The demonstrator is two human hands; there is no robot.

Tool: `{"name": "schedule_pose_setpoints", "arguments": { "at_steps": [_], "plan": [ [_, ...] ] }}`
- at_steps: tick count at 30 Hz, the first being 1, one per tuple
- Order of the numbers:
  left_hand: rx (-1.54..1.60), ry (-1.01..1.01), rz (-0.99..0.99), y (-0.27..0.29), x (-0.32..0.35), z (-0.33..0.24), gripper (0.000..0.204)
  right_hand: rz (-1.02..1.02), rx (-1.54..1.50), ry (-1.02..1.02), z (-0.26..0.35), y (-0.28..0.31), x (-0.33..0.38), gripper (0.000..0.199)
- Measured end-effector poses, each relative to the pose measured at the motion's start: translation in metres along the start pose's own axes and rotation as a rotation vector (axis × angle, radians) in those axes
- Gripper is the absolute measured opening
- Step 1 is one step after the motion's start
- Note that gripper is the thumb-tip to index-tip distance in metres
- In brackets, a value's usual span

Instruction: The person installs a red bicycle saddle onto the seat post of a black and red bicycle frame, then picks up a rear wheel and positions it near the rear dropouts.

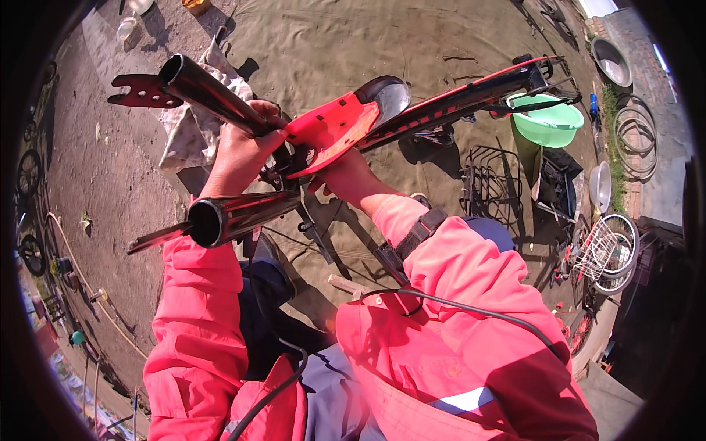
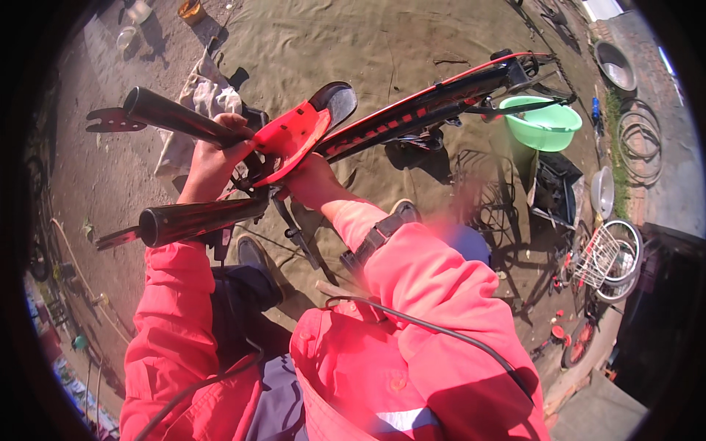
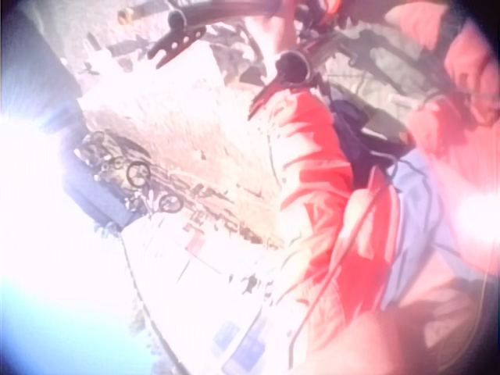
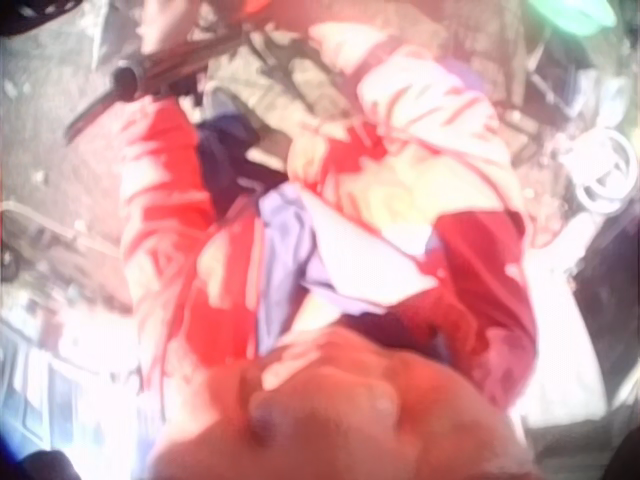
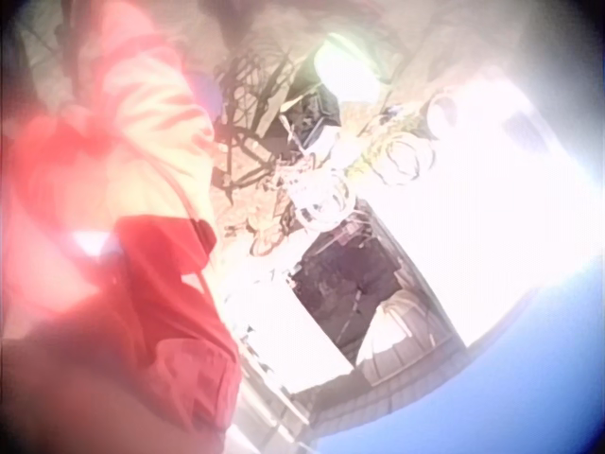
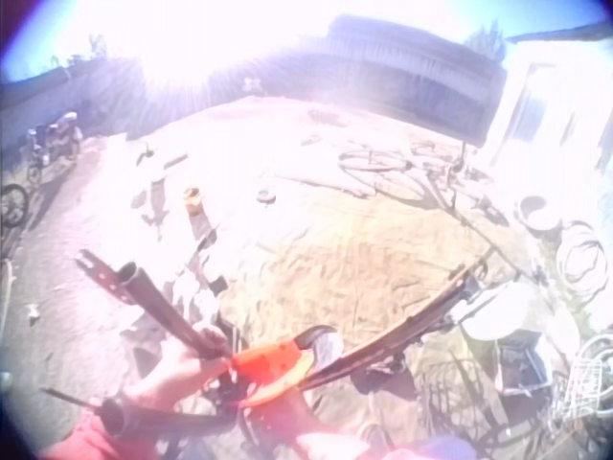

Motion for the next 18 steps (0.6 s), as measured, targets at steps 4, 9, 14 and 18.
{"name": "schedule_pose_setpoints", "arguments": {
  "at_steps": [4,9,14,18],
  "plan": [
    [0.019,0.012,0.000,0.000,0.000,0.001,0.029,0.002,0.047,-0.018,-0.001,0.001,-0.001,0.020],
    [-0.014,0.022,0.017,-0.001,0.000,0.000,0.030,-0.010,0.091,-0.019,-0.002,-0.001,-0.003,0.023],
    [0.006,0.041,0.030,-0.002,0.001,0.000,0.031,0.005,-0.005,-0.002,0.003,-0.006,0.001,0.023],
    [0.033,0.033,0.025,-0.002,0.001,0.001,0.031,0.022,0.126,-0.001,0.010,-0.005,0.003,0.023]
  ]
}}
Point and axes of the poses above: each hand's wrist, its own x-axis away from the middle knuckle, its own y-axis out of the back of the hand, z = x × y, the point moved 7 cm from there along -x, towards the middle knuckle, and after that the axes turned 5 degrees about -x, right-handed, at the moved point
